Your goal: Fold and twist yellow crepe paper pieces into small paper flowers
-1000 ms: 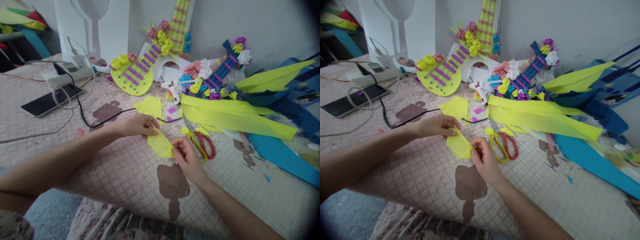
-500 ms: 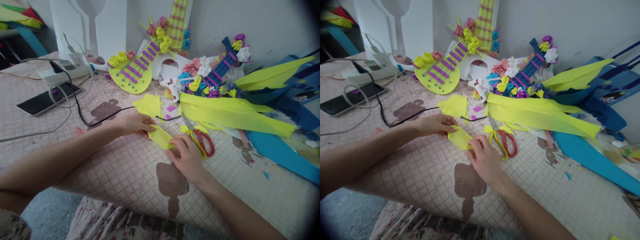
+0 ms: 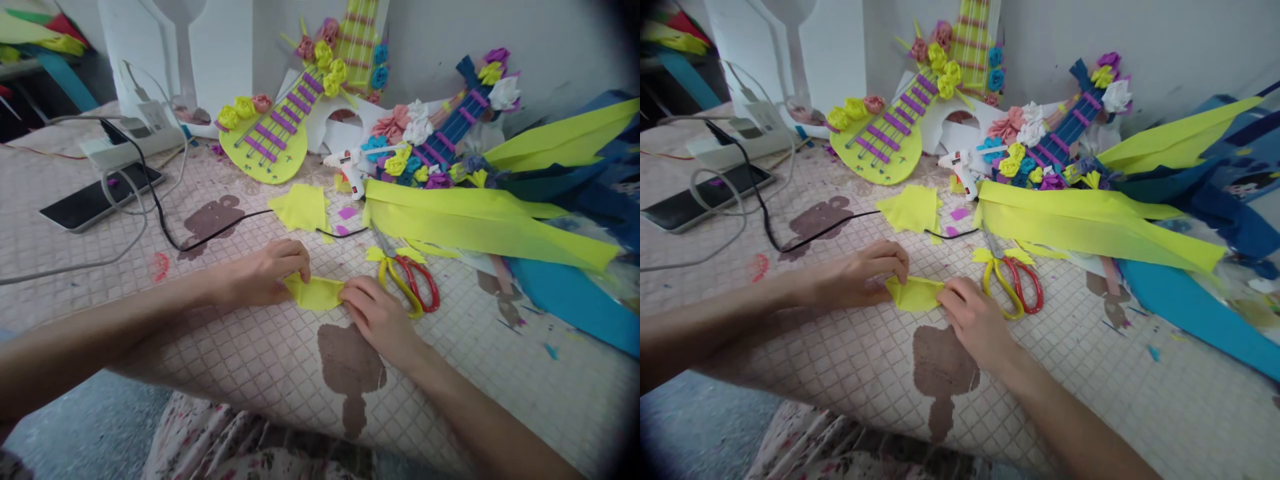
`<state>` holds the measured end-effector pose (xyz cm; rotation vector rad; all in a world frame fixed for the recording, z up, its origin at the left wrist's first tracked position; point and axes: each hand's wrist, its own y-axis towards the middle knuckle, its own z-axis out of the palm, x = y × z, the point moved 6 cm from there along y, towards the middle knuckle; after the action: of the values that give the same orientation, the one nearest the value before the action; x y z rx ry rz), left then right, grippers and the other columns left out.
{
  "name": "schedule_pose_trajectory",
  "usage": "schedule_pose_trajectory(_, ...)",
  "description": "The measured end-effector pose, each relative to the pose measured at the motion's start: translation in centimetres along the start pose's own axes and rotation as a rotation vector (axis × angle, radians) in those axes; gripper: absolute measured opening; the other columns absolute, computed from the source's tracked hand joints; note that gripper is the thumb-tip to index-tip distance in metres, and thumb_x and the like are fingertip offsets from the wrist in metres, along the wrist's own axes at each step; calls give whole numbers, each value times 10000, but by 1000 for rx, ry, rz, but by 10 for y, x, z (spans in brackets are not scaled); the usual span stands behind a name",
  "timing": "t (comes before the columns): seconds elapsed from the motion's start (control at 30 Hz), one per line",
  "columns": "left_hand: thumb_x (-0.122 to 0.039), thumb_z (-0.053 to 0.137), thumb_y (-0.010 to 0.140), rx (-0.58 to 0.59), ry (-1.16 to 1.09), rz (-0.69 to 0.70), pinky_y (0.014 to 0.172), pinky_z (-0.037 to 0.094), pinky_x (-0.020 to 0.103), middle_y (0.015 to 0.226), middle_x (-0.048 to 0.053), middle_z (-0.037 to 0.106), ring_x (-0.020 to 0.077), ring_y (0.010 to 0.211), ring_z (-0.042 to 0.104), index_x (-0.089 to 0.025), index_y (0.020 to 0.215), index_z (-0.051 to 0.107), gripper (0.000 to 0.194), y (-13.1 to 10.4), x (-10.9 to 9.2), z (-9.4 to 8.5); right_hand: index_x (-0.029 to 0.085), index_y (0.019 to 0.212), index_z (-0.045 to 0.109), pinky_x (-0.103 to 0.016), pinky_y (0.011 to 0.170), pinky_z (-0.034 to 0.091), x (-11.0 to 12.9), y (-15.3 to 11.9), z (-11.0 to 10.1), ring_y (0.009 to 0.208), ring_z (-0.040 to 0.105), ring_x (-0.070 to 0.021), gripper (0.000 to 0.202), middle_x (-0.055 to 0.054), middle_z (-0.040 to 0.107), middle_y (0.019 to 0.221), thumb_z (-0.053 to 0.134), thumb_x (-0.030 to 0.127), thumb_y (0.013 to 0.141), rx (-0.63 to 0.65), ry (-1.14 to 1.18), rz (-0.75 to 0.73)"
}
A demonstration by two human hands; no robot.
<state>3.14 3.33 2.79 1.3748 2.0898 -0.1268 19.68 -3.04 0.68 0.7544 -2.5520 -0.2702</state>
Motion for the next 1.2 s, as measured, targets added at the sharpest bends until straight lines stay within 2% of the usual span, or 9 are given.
schedule_pose_trajectory(0.1, -187, 570, 825, 38, 50, 53, 848, 435, 325, 986, 71, 574, 181, 923, 536, -171, 910, 583, 87, -7, -5, 6, 211, 958, 574, -350, 787, 511, -1, 0, -2, 909, 575, -195, 145, -71, 596, 970, 467, 137, 895, -6, 20, 2)
schedule_pose_trajectory(0.23, -288, 562, 877, 79, 81, 103, 893, 403, 368, 989, 71, 608, 198, 947, 547, -175, 943, 575, 131, -17, -8, 11, 202, 950, 589, -362, 777, 511, -1, 0, -3, 895, 575, -198, 116, -77, 605, 968, 490, 174, 896, 12, 23, -6)
schedule_pose_trajectory(0.3, -284, 567, 875, 71, 75, 100, 908, 406, 375, 1011, 72, 613, 203, 963, 552, -178, 969, 578, 143, -21, -9, 12, 199, 910, 602, -361, 768, 509, -1, 1, -3, 883, 572, -197, 126, -77, 607, 954, 478, 182, 905, 26, 27, -7)
schedule_pose_trajectory(0.5, -214, 595, 834, -155, 88, 37, 894, 451, 349, 1135, 118, 565, 213, 1039, 543, -160, 1022, 539, 204, -26, -8, 5, 206, 890, 592, -354, 766, 506, -1, 1, -2, 882, 562, -190, 118, -67, 587, 940, 482, 166, 896, 17, 62, 16)
schedule_pose_trajectory(0.6, -192, 555, 858, -77, 105, 93, 954, 398, 397, 1190, 107, 584, 221, 1087, 531, -172, 1037, 543, 180, -23, -9, 10, 207, 884, 587, -341, 741, 509, -1, 1, -2, 870, 566, -185, 104, -72, 570, 961, 491, 166, 890, 20, 54, 43)
schedule_pose_trajectory(0.73, -197, 537, 875, 20, 41, 91, 963, 384, 375, 1135, 83, 631, 201, 1057, 552, -177, 1019, 571, 150, -22, -6, 16, 204, 875, 589, -351, 756, 511, -1, 1, -4, 890, 589, -188, 103, -89, 577, 1070, 500, 153, 881, -6, 29, 50)
schedule_pose_trajectory(0.87, -234, 553, 870, 7, -3, 67, 961, 388, 367, 1133, 81, 635, 201, 1063, 557, -183, 1016, 586, 158, -22, -3, 14, 224, 876, 580, -366, 830, 494, 0, 2, -4, 961, 594, -196, 131, -57, 636, 1038, 490, 129, 879, -9, 83, 12)
schedule_pose_trajectory(1.07, -378, 664, 795, -44, -44, -5, 941, 407, 362, 1065, 78, 642, 204, 1008, 581, -177, 1050, 556, 342, -21, -1, 13, 226, 829, 551, -332, 784, 481, -6, 3, -4, 915, 595, -183, 126, -41, 637, 978, 524, 103, 828, -32, 196, 120)
schedule_pose_trajectory(1.2, -268, 595, 850, -62, -1, -21, 935, 399, 353, 1055, 62, 648, 189, 1000, 580, -178, 961, 579, 143, -20, -4, 16, 224, 819, 530, -297, 723, 473, -8, 2, -3, 884, 592, -166, 113, -34, 628, 979, 541, 112, 823, -37, 234, 161)
